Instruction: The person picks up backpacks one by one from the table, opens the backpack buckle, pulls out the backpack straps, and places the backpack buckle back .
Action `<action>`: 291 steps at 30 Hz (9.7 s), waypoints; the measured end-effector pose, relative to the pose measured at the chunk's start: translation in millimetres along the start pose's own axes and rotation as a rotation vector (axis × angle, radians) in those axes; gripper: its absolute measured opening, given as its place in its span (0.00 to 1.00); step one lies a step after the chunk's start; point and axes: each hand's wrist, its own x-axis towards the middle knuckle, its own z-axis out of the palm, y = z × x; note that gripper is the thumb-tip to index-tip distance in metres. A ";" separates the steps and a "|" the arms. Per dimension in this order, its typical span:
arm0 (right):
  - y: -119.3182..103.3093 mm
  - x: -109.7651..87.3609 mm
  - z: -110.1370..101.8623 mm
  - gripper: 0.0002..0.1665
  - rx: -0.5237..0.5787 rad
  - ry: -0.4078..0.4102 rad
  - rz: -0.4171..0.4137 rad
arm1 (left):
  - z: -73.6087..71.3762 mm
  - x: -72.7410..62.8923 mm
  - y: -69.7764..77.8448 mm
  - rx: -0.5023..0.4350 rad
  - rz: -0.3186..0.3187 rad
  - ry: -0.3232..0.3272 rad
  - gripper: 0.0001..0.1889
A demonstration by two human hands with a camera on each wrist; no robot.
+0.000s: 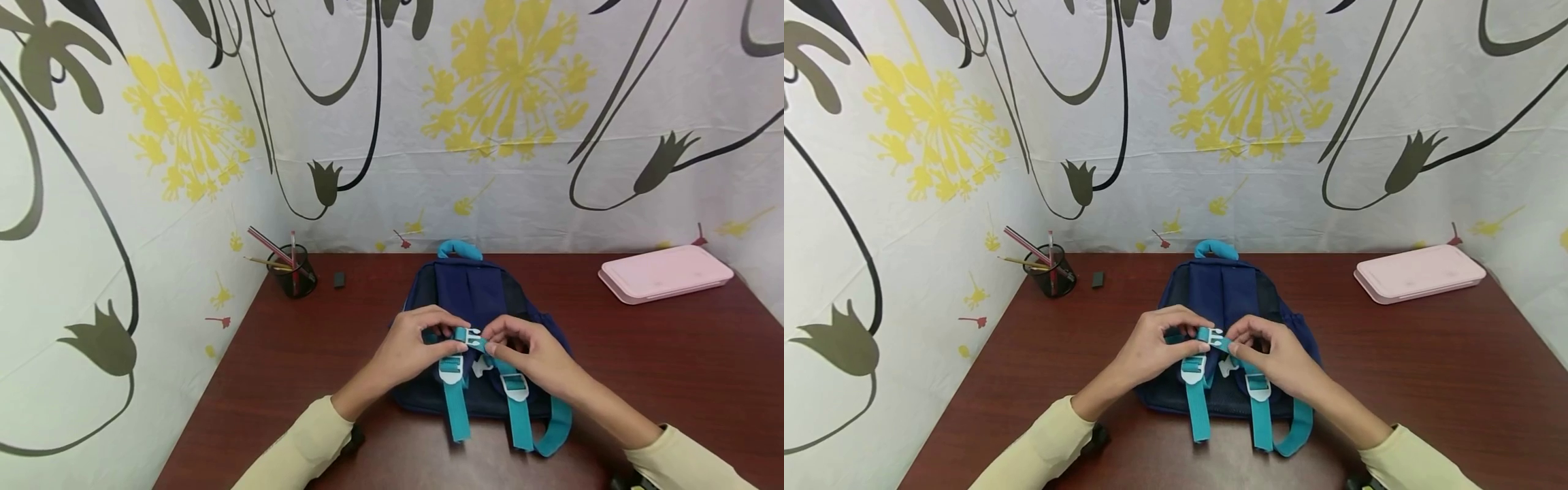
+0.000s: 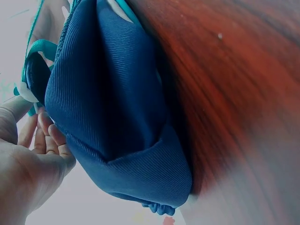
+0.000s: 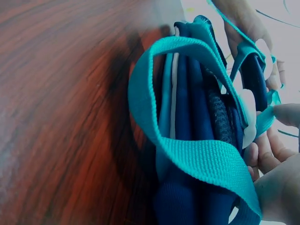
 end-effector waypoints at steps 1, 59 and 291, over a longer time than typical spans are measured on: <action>-0.1 -0.4 -0.3 0.05 -0.009 0.000 -0.002 | -0.2 0.0 0.0 -0.004 -0.002 0.000 0.13; -3.9 2.5 4.1 0.10 0.053 0.016 0.050 | -0.7 2.8 1.8 0.030 0.006 0.012 0.14; -16.6 0.0 2.3 0.11 0.232 0.032 0.062 | -10.2 21.8 4.9 -0.041 -0.186 -0.326 0.17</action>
